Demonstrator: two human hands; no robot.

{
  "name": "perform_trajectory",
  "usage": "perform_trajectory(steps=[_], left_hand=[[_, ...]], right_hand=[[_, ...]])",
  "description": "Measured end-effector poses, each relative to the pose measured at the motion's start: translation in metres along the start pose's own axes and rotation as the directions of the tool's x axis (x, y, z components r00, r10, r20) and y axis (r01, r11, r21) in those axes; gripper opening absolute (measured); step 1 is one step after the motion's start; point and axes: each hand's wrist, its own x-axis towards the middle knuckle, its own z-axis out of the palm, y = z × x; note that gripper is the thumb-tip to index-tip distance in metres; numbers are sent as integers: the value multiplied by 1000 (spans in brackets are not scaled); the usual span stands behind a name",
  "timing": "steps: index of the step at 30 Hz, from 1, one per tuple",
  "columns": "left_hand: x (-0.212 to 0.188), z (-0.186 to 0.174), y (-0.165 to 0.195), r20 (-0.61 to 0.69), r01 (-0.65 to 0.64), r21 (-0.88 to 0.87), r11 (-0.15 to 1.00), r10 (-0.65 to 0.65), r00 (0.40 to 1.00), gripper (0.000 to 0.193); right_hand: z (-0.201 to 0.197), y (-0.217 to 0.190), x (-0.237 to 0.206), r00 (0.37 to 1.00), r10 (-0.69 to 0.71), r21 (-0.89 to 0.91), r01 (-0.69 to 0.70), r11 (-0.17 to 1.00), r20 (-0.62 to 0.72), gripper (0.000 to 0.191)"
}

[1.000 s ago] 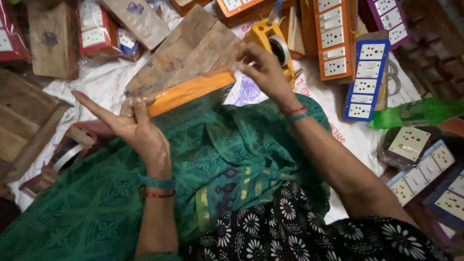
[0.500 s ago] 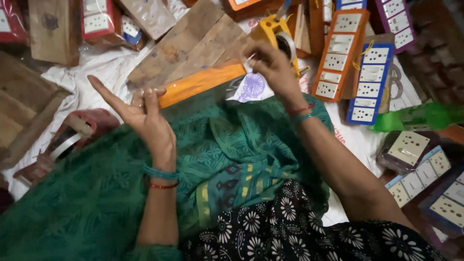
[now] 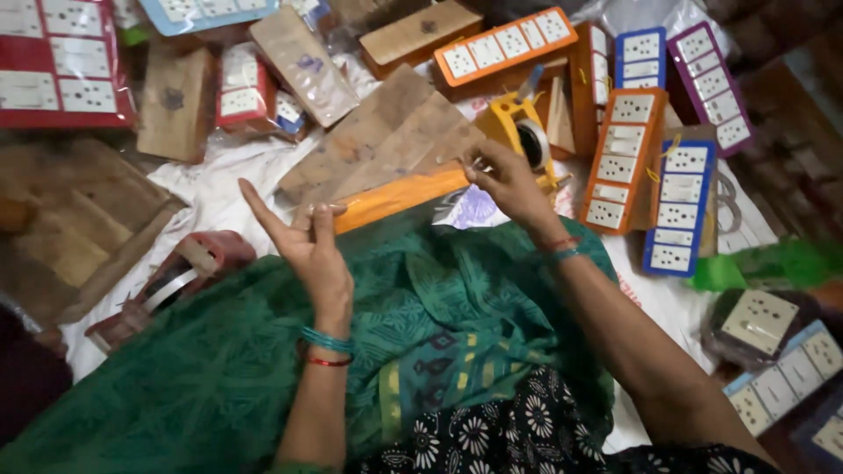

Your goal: The person places electrical switchboards into clear plastic bags and seals them using a handheld tape dispenser. They handle multiple switchboards of different colors, wrapping each one individually and setting the packaged items aside.

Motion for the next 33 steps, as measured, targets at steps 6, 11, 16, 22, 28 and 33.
perform_trajectory(steps=[6,11,16,22,28,33], left_hand=[[-5,-6,-4,51,-62,-59,996,65,997,94],[-6,-9,-7,83,-91,-47,995,95,992,89],[-5,-6,-4,87,-124,-29,992,126,988,87],[-7,-4,0,21,49,-121,991,-46,999,95],[-7,-6,-4,99,-72,-75,995,79,992,90],[-11,-10,-13,92,-79,-74,994,86,992,89]], right_hand=[[-10,-5,-3,998,43,411,-21,912,-44,7],[-17,-18,-5,999,48,144,-45,989,-21,11],[-10,-17,-1,998,36,30,-34,999,-47,7],[-11,-10,-7,991,88,250,-62,966,-98,6],[-16,-19,-3,981,32,121,-9,993,-190,9],[-21,-33,-8,985,-97,110,113,988,-143,24]])
